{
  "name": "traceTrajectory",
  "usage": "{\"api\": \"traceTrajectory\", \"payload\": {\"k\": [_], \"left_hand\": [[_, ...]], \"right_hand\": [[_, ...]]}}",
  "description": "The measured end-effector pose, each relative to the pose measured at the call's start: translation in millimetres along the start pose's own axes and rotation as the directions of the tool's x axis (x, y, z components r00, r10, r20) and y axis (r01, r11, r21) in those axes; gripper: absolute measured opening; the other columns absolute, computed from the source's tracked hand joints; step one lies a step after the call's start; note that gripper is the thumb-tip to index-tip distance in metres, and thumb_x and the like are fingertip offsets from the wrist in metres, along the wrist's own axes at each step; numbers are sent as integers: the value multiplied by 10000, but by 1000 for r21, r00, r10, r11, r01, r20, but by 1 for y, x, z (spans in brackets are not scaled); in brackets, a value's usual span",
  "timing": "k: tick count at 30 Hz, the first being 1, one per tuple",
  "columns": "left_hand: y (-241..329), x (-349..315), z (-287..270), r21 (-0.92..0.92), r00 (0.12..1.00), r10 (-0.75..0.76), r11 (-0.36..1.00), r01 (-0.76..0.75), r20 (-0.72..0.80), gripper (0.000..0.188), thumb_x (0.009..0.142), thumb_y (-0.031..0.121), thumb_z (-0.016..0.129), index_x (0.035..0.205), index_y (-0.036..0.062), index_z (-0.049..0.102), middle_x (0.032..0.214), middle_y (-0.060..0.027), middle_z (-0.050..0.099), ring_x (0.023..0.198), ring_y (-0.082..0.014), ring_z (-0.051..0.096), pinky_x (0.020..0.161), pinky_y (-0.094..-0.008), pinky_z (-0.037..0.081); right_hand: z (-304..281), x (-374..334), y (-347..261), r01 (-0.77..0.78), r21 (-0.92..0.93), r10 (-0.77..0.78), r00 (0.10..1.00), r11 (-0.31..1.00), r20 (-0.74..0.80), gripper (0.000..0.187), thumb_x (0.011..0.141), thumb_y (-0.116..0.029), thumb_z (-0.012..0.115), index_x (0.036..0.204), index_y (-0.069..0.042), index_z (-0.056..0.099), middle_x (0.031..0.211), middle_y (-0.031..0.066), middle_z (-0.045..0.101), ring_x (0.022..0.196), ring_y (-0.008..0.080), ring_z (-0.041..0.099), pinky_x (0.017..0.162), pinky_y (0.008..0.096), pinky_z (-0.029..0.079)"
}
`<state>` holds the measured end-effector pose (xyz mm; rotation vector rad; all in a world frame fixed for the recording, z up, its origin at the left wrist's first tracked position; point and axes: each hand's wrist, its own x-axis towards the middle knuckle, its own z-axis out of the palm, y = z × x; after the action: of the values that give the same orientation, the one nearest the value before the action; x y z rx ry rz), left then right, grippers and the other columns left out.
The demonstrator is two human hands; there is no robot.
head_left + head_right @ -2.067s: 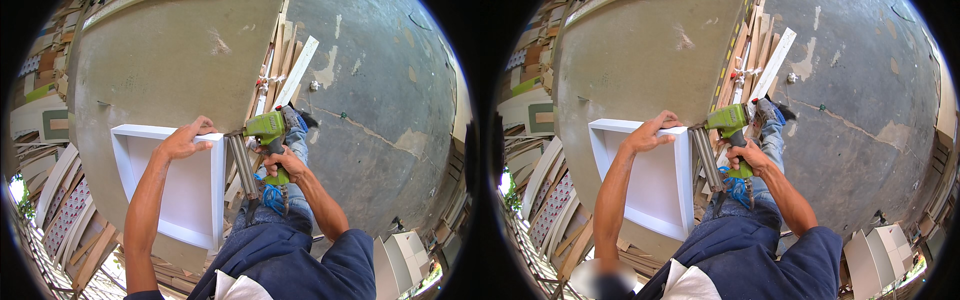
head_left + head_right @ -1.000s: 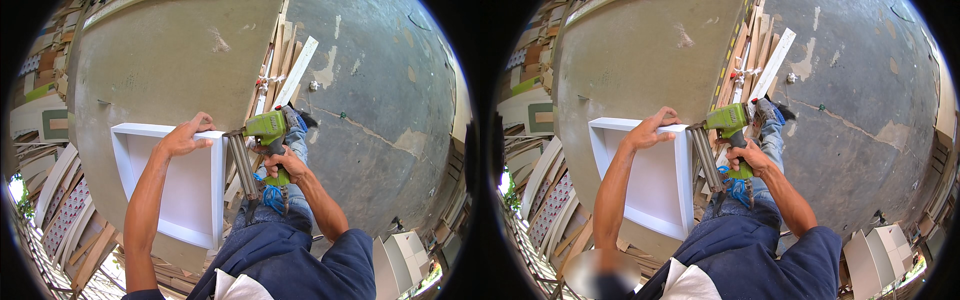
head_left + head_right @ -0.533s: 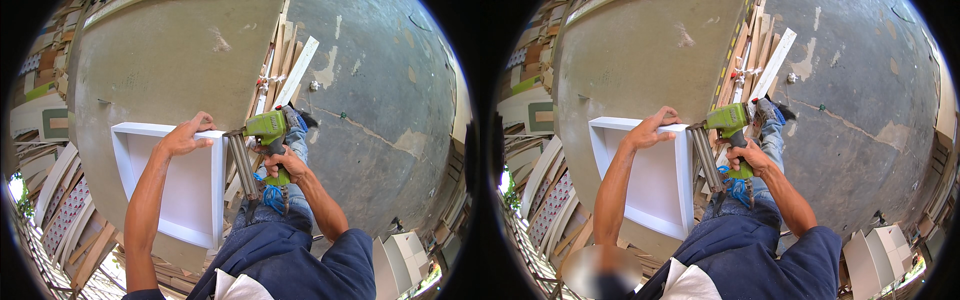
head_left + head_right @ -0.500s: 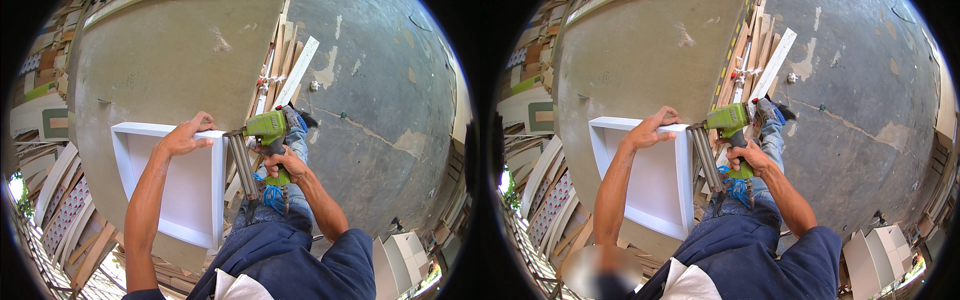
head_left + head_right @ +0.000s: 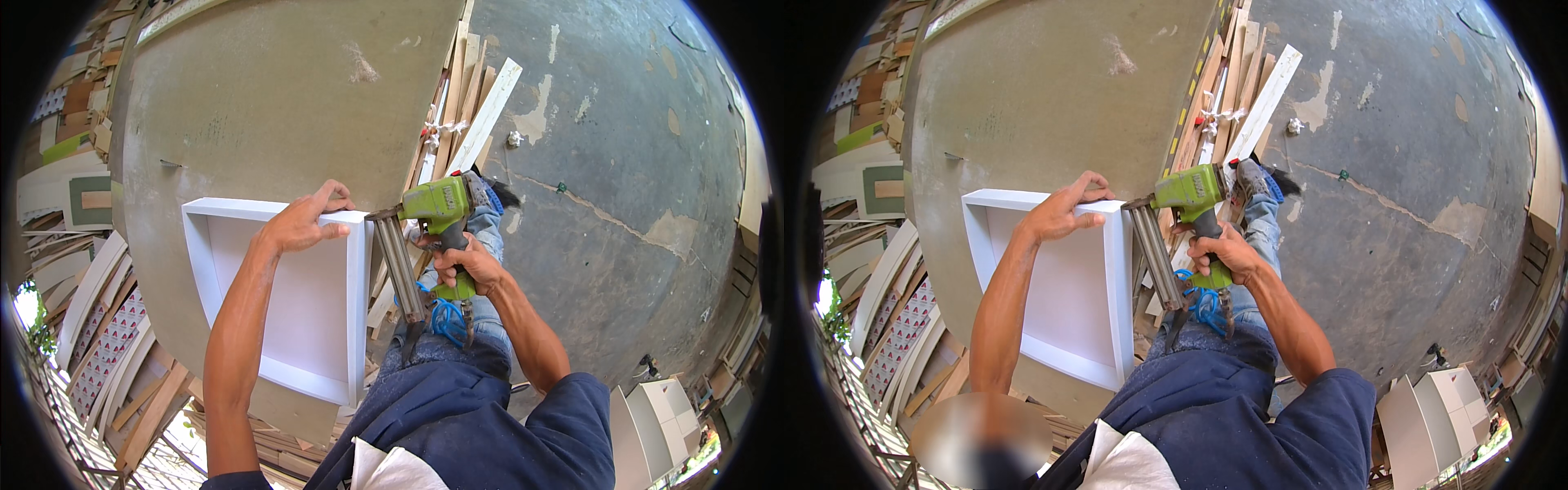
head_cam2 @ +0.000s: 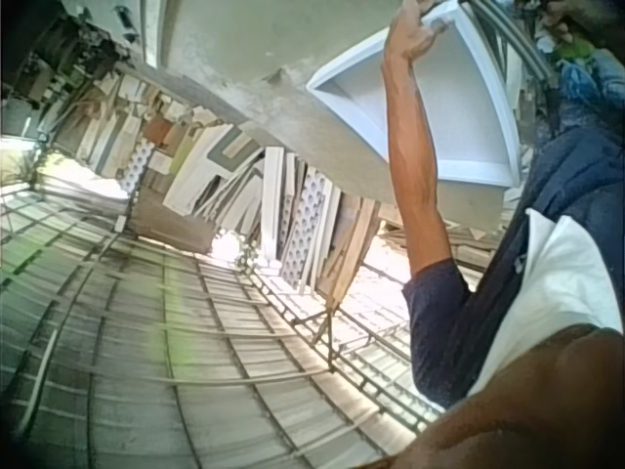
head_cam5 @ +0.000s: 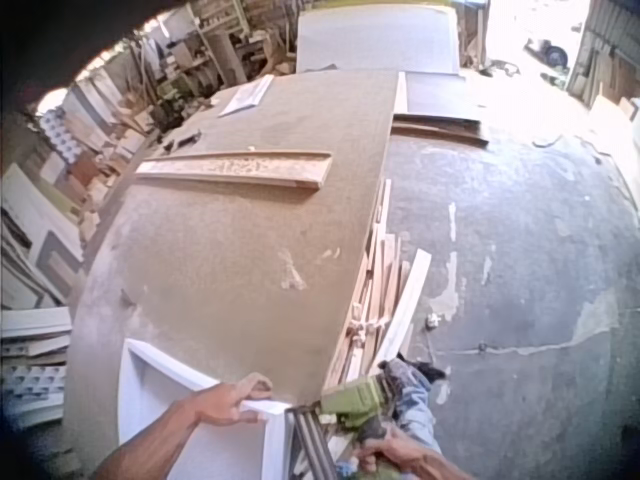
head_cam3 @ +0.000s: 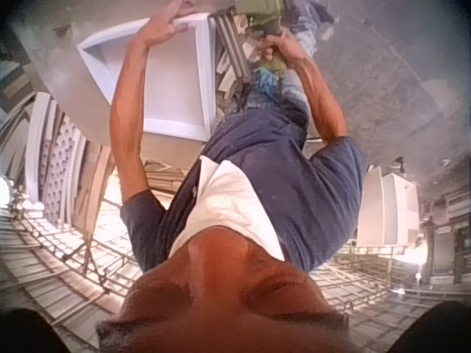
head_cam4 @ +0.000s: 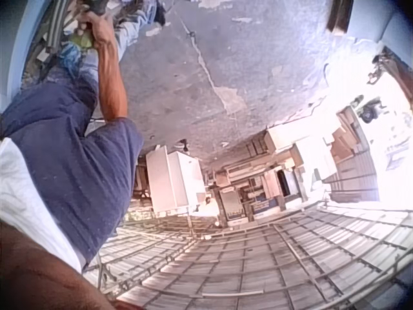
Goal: The person assembles a white rectangular frame by attaching four white trim pieces to a white board using a pneumatic nail gun. They position each trim piece along the edges of the board and secure it with nails, working sequentially around the perimeter.
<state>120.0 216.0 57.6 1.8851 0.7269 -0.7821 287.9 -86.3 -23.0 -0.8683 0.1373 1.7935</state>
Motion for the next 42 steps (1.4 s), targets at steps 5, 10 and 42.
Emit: {"api": "traceTrajectory", "payload": {"k": [5, 10, 42], "left_hand": [[1, -1, 0, -16, 1000, 2, 1000, -2, 3, 661, 851, 361, 807, 1364, 125, 462, 1397, -133, 669, 1372, -392, 548, 1131, -518, 441], [-3, 1, 0, -30, 1000, 24, 999, -24, 5, 635, 853, 331, 815, 1341, 121, 467, 1380, -144, 678, 1362, -393, 554, 1117, -506, 449], [-149, -319, 369, 433, 846, 147, 895, 107, -513, 899, 682, 531, 871, 1365, 41, 555, 1425, -207, 535, 1340, -381, 508, 1204, -580, 267]], "right_hand": [[-2, 1, -7, -8, -70, 9, 1000, 997, 8, 437, 834, -5, 680, 1268, -13, 631, 633, 8, 520, 493, 141, 554, 531, 314, 487], [1, -1, -1, 16, -5, -16, 1000, 1000, -8, 442, 841, 1, 676, 1280, 1, 629, 624, 10, 516, 499, 141, 550, 537, 300, 479], [-162, -117, 117, 489, 248, -179, 671, 836, -719, 67, 891, -38, 622, 885, -53, 557, 742, 43, 569, 641, 187, 587, 681, 357, 556]]}}
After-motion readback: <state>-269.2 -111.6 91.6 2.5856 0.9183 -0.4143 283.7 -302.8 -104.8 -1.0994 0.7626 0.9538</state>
